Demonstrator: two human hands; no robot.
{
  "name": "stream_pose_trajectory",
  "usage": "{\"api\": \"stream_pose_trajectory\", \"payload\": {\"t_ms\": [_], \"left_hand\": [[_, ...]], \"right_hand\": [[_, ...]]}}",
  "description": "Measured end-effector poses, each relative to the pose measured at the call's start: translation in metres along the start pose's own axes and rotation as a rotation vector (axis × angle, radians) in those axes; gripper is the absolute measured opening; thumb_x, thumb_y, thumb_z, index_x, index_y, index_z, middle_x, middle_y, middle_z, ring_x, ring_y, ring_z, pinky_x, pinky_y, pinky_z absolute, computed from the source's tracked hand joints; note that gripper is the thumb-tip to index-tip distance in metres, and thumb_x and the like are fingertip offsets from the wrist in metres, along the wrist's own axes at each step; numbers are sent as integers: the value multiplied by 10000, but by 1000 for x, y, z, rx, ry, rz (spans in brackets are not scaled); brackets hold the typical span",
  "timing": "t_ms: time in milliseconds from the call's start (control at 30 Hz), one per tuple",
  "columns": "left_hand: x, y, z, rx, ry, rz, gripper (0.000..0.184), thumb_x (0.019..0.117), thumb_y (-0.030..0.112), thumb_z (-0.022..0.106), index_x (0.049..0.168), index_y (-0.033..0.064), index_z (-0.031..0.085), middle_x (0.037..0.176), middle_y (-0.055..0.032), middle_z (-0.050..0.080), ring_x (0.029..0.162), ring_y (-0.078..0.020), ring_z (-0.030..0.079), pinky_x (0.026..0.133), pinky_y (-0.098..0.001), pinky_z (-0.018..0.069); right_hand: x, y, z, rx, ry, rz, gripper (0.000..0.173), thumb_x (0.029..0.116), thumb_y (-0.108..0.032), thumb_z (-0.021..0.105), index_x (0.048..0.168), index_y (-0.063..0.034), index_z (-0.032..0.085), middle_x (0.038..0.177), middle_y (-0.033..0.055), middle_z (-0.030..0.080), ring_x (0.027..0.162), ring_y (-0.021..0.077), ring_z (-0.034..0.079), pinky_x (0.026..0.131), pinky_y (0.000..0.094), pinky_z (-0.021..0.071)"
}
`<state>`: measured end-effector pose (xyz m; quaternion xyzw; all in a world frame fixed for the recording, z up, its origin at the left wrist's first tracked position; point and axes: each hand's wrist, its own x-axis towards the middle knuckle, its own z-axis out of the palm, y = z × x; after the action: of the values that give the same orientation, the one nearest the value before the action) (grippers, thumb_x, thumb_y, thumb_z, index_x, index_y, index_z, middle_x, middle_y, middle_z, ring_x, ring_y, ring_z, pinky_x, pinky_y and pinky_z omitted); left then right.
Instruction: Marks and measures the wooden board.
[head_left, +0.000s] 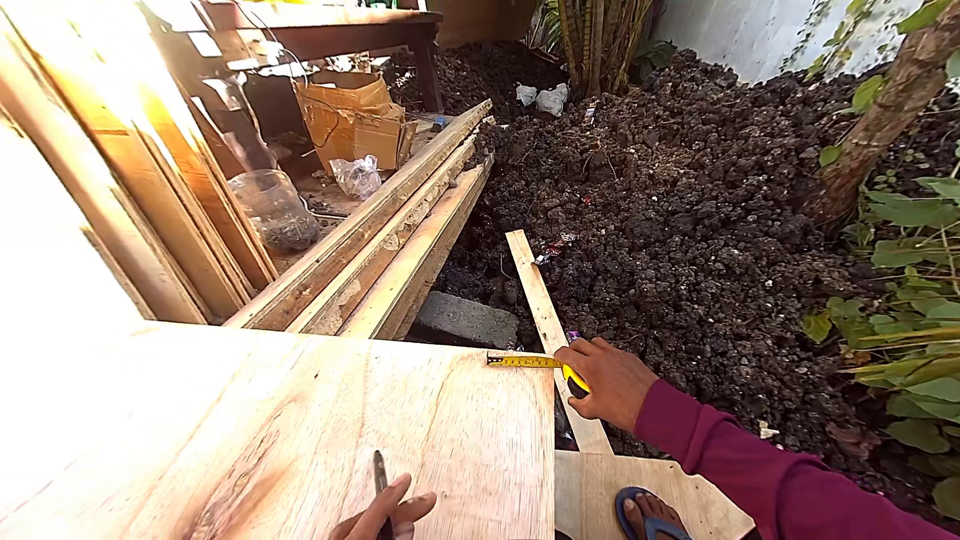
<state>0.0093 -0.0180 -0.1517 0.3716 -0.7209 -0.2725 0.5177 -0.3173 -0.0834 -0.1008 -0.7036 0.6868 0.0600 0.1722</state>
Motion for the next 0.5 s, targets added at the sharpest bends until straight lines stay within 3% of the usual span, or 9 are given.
{"api": "stream_pose_trajectory", "payload": {"t_ms": [133, 267, 400, 500], "left_hand": [[21, 2, -3, 113, 52, 103, 323, 1068, 228, 542, 1300, 37, 660, 890, -68, 710, 844, -134, 628, 785, -290, 503], [52, 6, 3, 191, 117, 167, 293, 1063, 289, 552, 1283, 143, 679, 903, -7, 691, 841, -78, 624, 787, -237, 510], [88, -1, 20, 116, 228, 221, 292, 1086, 318, 500, 1253, 119, 633, 961, 15, 719, 843, -95, 688, 746, -258, 586], [110, -5, 33, 79, 287, 195, 307, 1096, 303, 455, 1251, 72, 584, 988, 3, 717, 855, -111, 680, 722, -254, 571]], "right_hand": [[-5, -4, -9, 0, 49, -8, 570, 904, -306, 765, 1430, -214, 566, 1356, 78, 589, 1248, 328, 561, 901, 498, 546], [-10, -7, -15, 5, 108, -1, 580, 897, -307, 768, 1433, -214, 569, 1350, 72, 593, 1249, 322, 563, 902, 498, 546], [-15, -9, -18, -8, 149, 5, 564, 903, -332, 750, 1428, -227, 571, 1346, 71, 593, 1231, 330, 571, 886, 494, 552], [-17, -11, -18, -8, 150, 0, 563, 914, -323, 731, 1440, -217, 562, 1361, 88, 585, 1249, 349, 559, 889, 521, 547]]}}
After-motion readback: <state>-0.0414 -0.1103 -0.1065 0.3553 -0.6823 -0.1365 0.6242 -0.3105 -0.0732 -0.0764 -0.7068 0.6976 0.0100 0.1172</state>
